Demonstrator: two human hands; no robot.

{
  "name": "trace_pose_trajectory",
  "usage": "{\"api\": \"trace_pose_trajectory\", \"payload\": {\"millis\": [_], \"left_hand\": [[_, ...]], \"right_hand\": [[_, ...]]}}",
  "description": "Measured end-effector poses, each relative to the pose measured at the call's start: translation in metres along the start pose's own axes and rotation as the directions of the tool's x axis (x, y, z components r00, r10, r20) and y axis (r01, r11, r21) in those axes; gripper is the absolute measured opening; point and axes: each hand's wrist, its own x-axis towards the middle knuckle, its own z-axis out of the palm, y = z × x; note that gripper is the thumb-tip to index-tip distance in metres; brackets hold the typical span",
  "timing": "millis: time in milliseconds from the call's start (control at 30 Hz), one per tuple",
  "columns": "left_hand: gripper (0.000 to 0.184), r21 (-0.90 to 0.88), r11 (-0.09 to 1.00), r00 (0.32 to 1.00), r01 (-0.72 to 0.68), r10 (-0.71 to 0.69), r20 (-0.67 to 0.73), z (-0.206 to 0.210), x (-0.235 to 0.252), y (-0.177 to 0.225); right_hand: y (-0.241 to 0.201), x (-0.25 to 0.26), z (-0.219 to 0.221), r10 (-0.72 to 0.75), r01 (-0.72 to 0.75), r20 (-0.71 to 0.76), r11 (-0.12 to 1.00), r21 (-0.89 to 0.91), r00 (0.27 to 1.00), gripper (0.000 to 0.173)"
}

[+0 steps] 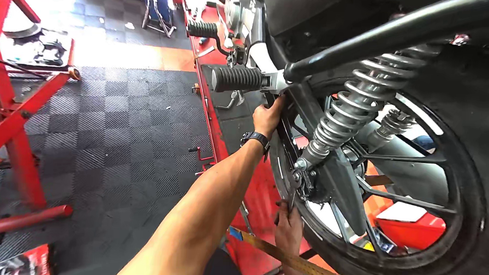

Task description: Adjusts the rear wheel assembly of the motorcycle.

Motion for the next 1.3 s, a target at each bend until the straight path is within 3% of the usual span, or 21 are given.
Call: {"api": "trace_pose_trajectory", "payload": {"millis": [100, 333, 500, 567, 700, 800, 1000, 1167, 1300], "left_hand": [[0.066, -0.008, 1.000, 1.000, 0.004, -0.004, -0.005, 0.001, -0.001, -0.001], [0.066, 0.005, 1.000, 1.000, -0.008, 0.008, -0.003, 0.001, 0.002, -0.007], [0.065, -0.005, 1.000, 1.000, -0.015, 0.015, -0.018, 0.005, 0.004, -0.007], [0.065, 0.002, 0.999, 0.999, -0.032, 0.032, -0.038, 0.005, 0.008, -0.007], [0.066, 0.029, 0.999, 0.999, -0.036, 0.037, -0.034, 0.005, 0.002, -0.007], [0.068, 0.059, 0.998, 0.999, -0.027, 0.029, -0.028, 0.001, -0.004, 0.003], [0.070, 0.065, 0.998, 0.999, -0.023, 0.024, -0.022, 0.001, -0.001, 0.000], [0.069, 0.027, 1.000, 1.000, -0.016, 0.016, -0.014, 0.001, -0.002, 0.001], [0.069, 0.031, 0.999, 1.000, -0.029, 0.029, -0.005, -0.002, 0.000, 0.000]], "right_hand": [[0.012, 0.010, 0.004, -0.047, 0.047, -0.003, 0.999, 0.020, 0.999, 0.034], [0.034, 0.023, 0.028, -0.199, 0.207, -0.192, 0.978, 0.021, 0.961, 0.035], [0.039, 0.068, 0.097, -0.279, 0.328, -0.447, 0.944, 0.035, 0.850, 0.035], [0.042, 0.082, 0.118, -0.302, 0.352, -0.472, 0.936, 0.019, 0.828, 0.035], [0.050, 0.070, 0.093, -0.326, 0.350, -0.217, 0.933, 0.081, 0.920, 0.034], [0.051, 0.052, 0.070, -0.336, 0.340, -0.065, 0.936, 0.091, 0.940, 0.029], [0.011, 0.005, 0.011, -0.052, 0.052, -0.004, 0.998, -0.043, 0.999, 0.033], [-0.011, -0.001, -0.028, 0.079, -0.056, 0.080, 0.963, -0.264, 0.994, 0.045], [-0.021, -0.008, -0.045, 0.176, -0.131, 0.140, 0.951, -0.281, 0.975, 0.044]]}}
